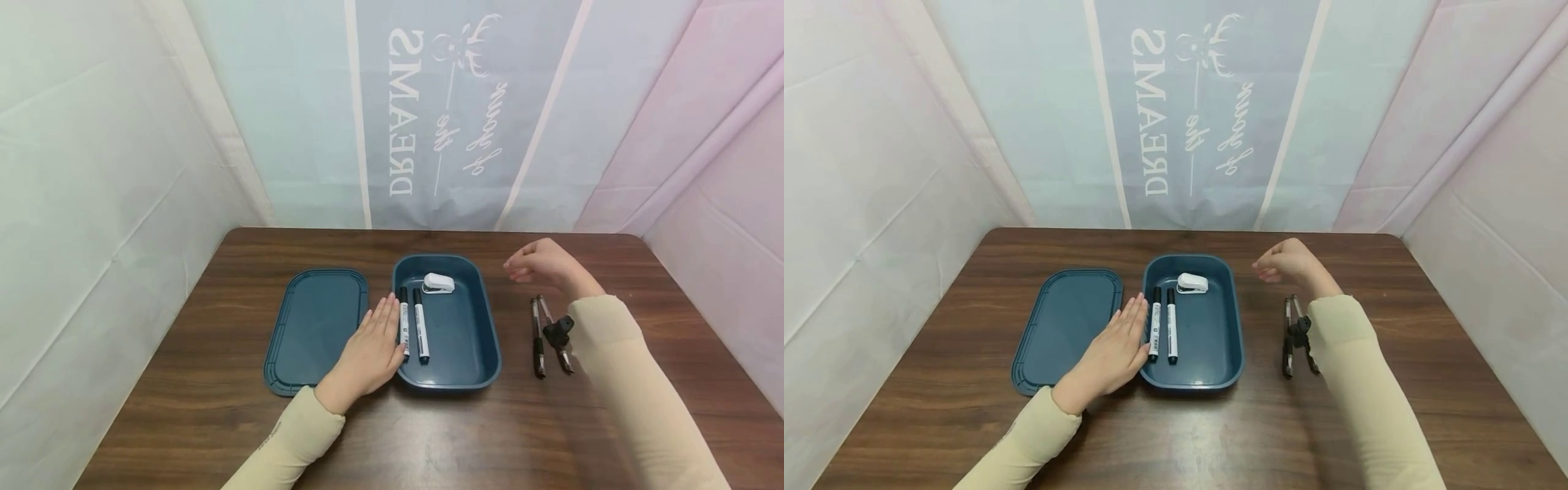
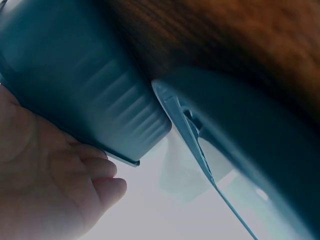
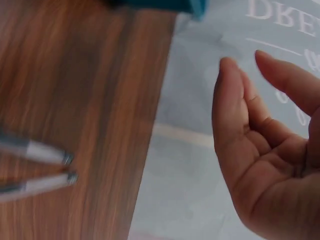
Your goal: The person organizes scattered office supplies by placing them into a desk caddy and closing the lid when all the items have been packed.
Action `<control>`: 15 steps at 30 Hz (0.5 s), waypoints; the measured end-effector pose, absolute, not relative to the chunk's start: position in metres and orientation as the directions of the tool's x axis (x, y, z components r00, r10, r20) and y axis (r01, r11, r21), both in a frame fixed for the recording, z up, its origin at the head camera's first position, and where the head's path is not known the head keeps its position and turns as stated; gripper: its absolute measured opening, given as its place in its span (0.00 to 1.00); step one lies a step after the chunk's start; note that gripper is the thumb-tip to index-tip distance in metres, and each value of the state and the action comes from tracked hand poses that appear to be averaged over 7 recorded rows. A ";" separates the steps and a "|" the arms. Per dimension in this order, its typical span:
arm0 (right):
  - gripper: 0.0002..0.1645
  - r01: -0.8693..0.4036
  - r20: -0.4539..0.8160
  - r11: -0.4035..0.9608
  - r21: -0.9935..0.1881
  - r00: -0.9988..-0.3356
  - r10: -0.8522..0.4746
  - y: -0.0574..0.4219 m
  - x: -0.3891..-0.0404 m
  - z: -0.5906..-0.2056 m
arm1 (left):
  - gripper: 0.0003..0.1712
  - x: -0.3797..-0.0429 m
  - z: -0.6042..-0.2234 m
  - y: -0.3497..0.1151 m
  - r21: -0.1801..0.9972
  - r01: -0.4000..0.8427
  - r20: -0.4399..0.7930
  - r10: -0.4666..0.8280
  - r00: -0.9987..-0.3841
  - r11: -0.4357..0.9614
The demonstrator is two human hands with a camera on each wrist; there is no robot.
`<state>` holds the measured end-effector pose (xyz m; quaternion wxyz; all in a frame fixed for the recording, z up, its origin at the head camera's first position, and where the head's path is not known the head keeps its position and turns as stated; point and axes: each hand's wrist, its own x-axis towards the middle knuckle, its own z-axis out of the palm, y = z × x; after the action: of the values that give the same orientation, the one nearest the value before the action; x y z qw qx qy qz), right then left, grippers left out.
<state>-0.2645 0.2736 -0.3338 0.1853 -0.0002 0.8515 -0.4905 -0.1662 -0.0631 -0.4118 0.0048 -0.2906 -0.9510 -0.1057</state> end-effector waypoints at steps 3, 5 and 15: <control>0.16 0.117 -0.278 0.665 -0.738 -0.950 -0.141 0.280 -0.261 -0.340 | 0.39 -0.166 -0.412 -0.063 0.199 0.554 0.063 0.554 -0.830 0.808; 0.13 0.067 -0.240 0.763 -0.643 -0.964 -0.117 0.284 -0.259 -0.343 | 0.39 -0.166 -0.411 -0.063 0.194 0.555 0.062 0.555 -0.830 0.809; 0.08 0.131 -0.271 0.936 -0.326 -0.962 0.040 0.296 -0.246 -0.350 | 0.39 -0.164 -0.414 -0.064 0.190 0.553 0.058 0.553 -0.831 0.811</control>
<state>-0.2459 0.2961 -0.3499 0.1312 0.0437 0.9751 -0.1731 -0.1637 -0.0639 -0.4142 -0.0003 -0.2904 -0.9517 -0.1000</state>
